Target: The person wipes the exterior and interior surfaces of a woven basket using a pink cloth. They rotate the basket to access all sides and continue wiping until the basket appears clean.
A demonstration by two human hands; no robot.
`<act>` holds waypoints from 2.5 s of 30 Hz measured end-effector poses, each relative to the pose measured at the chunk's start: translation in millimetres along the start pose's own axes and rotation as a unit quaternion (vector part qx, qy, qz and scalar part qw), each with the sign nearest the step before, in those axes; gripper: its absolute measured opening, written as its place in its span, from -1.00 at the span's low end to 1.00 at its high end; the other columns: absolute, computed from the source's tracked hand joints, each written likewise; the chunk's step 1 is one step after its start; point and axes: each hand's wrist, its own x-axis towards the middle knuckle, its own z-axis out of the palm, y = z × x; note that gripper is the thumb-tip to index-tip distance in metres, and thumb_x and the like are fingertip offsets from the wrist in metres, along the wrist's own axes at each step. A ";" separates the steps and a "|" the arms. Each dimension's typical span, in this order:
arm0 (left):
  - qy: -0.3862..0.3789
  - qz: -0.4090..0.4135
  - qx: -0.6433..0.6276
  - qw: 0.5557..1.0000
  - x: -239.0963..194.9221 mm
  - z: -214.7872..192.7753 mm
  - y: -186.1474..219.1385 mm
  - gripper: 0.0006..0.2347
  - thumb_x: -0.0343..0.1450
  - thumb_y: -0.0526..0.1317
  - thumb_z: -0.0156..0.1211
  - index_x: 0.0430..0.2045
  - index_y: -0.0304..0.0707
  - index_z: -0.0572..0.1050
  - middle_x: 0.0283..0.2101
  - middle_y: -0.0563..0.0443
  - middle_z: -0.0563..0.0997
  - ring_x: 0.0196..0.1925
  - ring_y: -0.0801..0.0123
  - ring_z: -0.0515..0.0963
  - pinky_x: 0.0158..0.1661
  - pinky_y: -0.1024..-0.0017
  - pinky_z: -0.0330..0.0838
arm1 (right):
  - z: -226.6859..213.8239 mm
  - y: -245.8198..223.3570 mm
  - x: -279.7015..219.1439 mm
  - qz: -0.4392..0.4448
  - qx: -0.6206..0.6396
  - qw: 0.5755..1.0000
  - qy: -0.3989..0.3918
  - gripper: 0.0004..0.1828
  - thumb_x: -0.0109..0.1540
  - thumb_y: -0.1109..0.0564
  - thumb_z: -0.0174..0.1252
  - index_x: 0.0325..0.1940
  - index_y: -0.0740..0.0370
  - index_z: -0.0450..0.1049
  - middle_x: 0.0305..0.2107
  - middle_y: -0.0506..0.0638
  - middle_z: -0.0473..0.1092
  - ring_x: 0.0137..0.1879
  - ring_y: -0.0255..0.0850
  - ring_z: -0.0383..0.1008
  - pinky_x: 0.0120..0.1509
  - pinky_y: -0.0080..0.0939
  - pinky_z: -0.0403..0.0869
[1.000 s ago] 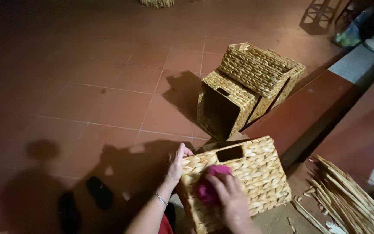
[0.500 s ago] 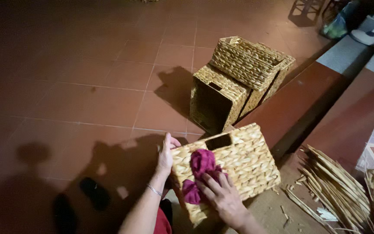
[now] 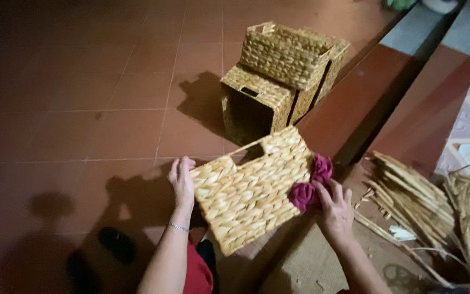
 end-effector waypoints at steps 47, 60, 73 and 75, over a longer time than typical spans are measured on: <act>-0.127 -0.035 -0.071 0.989 -95.3 7.2 48.6 -0.37 0.56 0.08 -0.25 0.52 -0.07 -0.25 0.59 -0.07 -0.12 0.58 0.18 -0.04 0.45 0.28 -0.13 | 57.5 -108.9 30.3 -0.118 0.027 0.991 0.057 -0.47 -0.07 0.35 0.37 -0.01 0.16 0.53 -0.03 0.16 0.44 -0.09 0.01 0.40 -0.30 -0.12 0.54; -0.124 -0.049 -0.073 0.988 -101.5 6.5 47.0 -0.19 0.42 -0.18 0.18 0.52 0.06 -0.25 0.44 -0.26 0.23 0.33 0.14 0.36 0.25 0.24 0.31 | 24.9 -137.9 33.4 -0.231 0.061 0.971 0.015 -0.57 -0.06 0.34 0.32 -0.14 0.09 0.49 -0.25 0.10 0.43 -0.31 -0.09 0.31 -0.46 -0.15 0.39; -0.151 -0.093 -0.066 0.982 -100.5 -8.8 59.5 -0.25 0.46 -0.16 0.03 0.52 0.15 -0.30 0.50 -0.12 0.12 0.39 0.18 0.29 0.29 0.23 0.23 | 65.1 69.8 46.6 0.313 0.291 0.899 0.100 -0.71 0.30 0.12 0.18 0.11 0.15 0.54 -0.14 0.02 0.56 -0.05 -0.17 0.56 0.06 -0.18 0.50; -0.141 -0.166 -0.032 0.975 -100.2 -15.6 65.4 -0.25 0.45 -0.15 -0.05 0.55 0.25 -0.29 0.50 0.02 0.09 0.35 0.20 0.37 0.23 0.20 0.36 | 95.9 83.3 41.4 0.343 0.335 0.877 0.026 -0.68 0.35 0.07 0.17 0.19 0.10 0.53 -0.09 -0.01 0.55 -0.03 -0.22 0.52 0.03 -0.23 0.49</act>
